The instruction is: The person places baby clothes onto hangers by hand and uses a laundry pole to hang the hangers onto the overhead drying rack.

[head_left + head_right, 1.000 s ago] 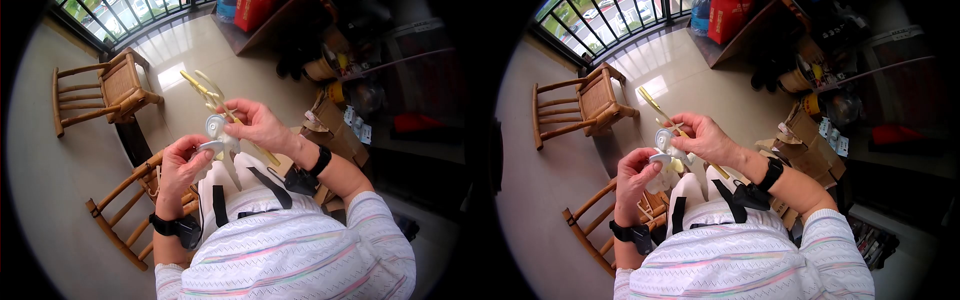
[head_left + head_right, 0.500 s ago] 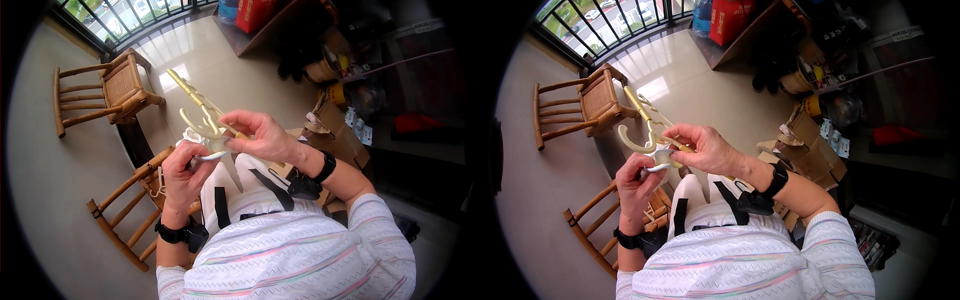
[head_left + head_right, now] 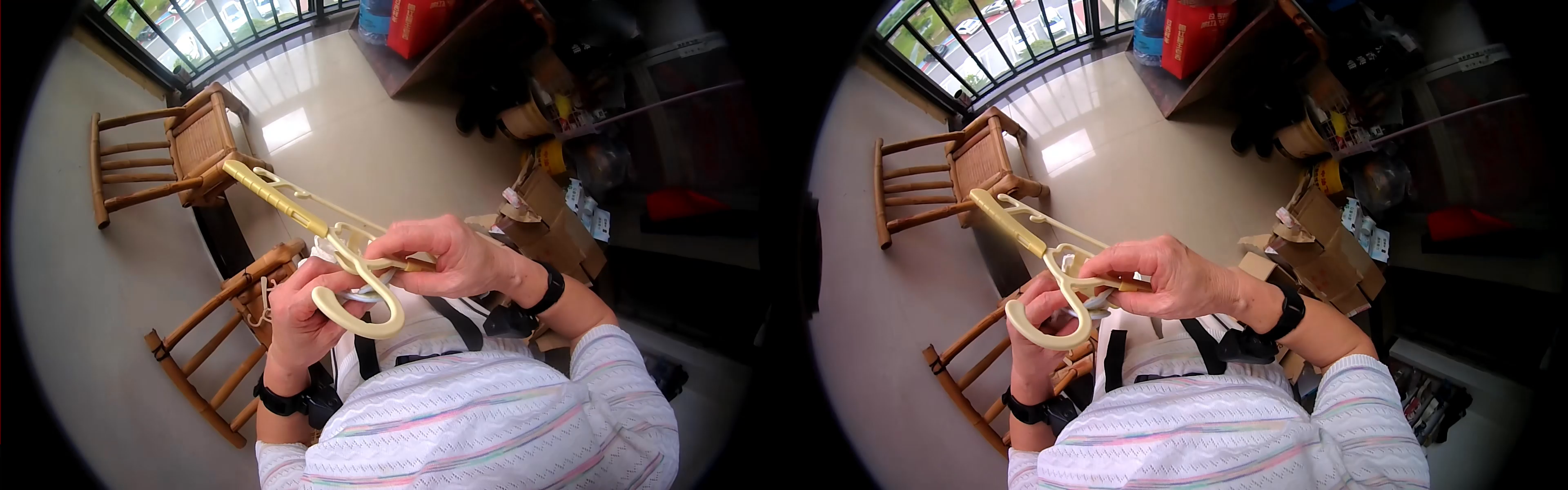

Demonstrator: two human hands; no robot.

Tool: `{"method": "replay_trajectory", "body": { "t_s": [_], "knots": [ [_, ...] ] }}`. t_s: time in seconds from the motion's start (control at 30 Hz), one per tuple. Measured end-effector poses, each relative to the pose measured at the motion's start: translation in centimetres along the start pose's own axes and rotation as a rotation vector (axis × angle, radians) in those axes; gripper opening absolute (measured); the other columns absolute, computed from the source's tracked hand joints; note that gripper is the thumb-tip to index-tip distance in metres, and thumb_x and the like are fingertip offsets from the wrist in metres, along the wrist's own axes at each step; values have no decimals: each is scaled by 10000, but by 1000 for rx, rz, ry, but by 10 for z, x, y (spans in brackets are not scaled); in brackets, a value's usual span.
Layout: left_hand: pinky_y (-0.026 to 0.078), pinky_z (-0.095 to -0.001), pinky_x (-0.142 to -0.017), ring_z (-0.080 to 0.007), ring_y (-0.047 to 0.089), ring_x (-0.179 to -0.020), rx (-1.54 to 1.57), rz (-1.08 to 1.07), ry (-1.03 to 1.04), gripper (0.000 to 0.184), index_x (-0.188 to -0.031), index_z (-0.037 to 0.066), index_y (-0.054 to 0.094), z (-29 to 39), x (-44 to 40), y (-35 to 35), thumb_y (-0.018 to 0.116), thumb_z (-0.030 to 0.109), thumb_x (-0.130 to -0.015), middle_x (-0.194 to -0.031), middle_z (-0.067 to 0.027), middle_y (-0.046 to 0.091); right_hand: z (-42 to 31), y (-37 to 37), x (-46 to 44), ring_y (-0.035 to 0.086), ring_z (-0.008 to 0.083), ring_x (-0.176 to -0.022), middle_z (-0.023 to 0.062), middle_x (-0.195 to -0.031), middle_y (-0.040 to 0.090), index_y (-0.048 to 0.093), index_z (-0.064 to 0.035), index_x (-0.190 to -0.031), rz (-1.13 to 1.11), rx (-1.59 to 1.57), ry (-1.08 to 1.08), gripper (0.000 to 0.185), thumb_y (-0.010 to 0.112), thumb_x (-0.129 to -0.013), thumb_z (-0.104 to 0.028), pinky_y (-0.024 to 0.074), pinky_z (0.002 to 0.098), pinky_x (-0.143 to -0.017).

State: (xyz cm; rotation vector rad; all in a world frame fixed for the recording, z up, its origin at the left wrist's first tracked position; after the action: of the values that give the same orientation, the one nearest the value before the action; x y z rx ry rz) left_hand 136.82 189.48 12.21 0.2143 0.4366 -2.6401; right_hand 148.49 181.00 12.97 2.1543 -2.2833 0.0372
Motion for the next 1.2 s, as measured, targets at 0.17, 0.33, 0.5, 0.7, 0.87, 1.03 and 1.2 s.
{"method": "replay_trajectory", "body": {
  "t_s": [0.17, 0.33, 0.5, 0.7, 0.87, 1.03, 1.2],
  "knots": [
    [461, -252, -541, -150, 586, -623, -97, 21, 64, 260, -891, 42, 644, 15, -1, -8, 737, 56, -649, -779, -69, 598, -5, 1, 1, 567, 100, -876, 62, -952, 616, 575, -10, -1082, -1, -36, -21, 324, 548, -767, 61, 453, 225, -786],
    [435, -237, -535, -164, 555, -621, -79, 68, 193, 274, -848, 40, 634, 22, 7, -15, 758, 22, -605, -788, -84, 588, -4, 6, 2, 560, 102, -887, 60, -963, 619, 568, 23, -1076, -1, -135, -22, 301, 593, -778, 55, 446, 240, -810],
    [440, -251, -532, -174, 559, -621, -154, 58, 255, 261, -826, 56, 641, 30, 7, -14, 758, 18, -595, -780, -89, 585, -4, 6, 2, 560, 106, -896, 64, -958, 619, 565, 22, -1085, -4, -150, -10, 305, 594, -783, 51, 439, 246, -830],
    [443, -255, -505, -182, 559, -598, -269, 34, 313, 246, -802, 72, 642, 39, 10, -14, 740, 27, -581, -760, -88, 586, -6, 7, 3, 564, 91, -898, 45, -957, 623, 571, -22, -1096, -6, -152, -33, 342, 541, -768, 69, 441, 226, -817],
    [440, -252, -483, -180, 551, -572, -348, 18, 414, 209, -782, 75, 634, 47, 11, -13, 726, 47, -596, -757, -84, 584, -7, 8, 2, 566, 91, -894, 47, -956, 624, 575, -20, -1089, 4, -183, -27, 336, 545, -767, 70, 445, 225, -805],
    [428, -249, -477, -176, 544, -574, -275, 41, 307, 216, -785, 76, 634, 43, 7, -15, 722, 52, -588, -746, -66, 568, -10, 8, 3, 584, 110, -860, 72, -951, 622, 578, -23, -1080, -26, -63, -63, 342, 567, -750, 67, 463, 224, -755],
    [453, -245, -520, -165, 575, -631, -105, 29, 192, 269, -834, 38, 632, 30, 6, -16, 748, 43, -591, -762, -72, 580, -14, 9, 3, 595, 133, -829, 86, -933, 621, 580, -26, -1075, -43, 10, -76, 353, 580, -735, 68, 473, 231, -706]
  ]
}}
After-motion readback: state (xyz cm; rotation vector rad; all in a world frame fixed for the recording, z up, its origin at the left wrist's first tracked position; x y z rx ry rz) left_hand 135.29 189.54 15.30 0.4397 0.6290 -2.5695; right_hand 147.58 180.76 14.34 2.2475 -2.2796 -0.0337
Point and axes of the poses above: each hand's wrist, its own x-axis away from the middle knuckle, its own y-axis out of the palm, z = x × y, the point moved 7 cm from there along -x, towards the middle knuckle
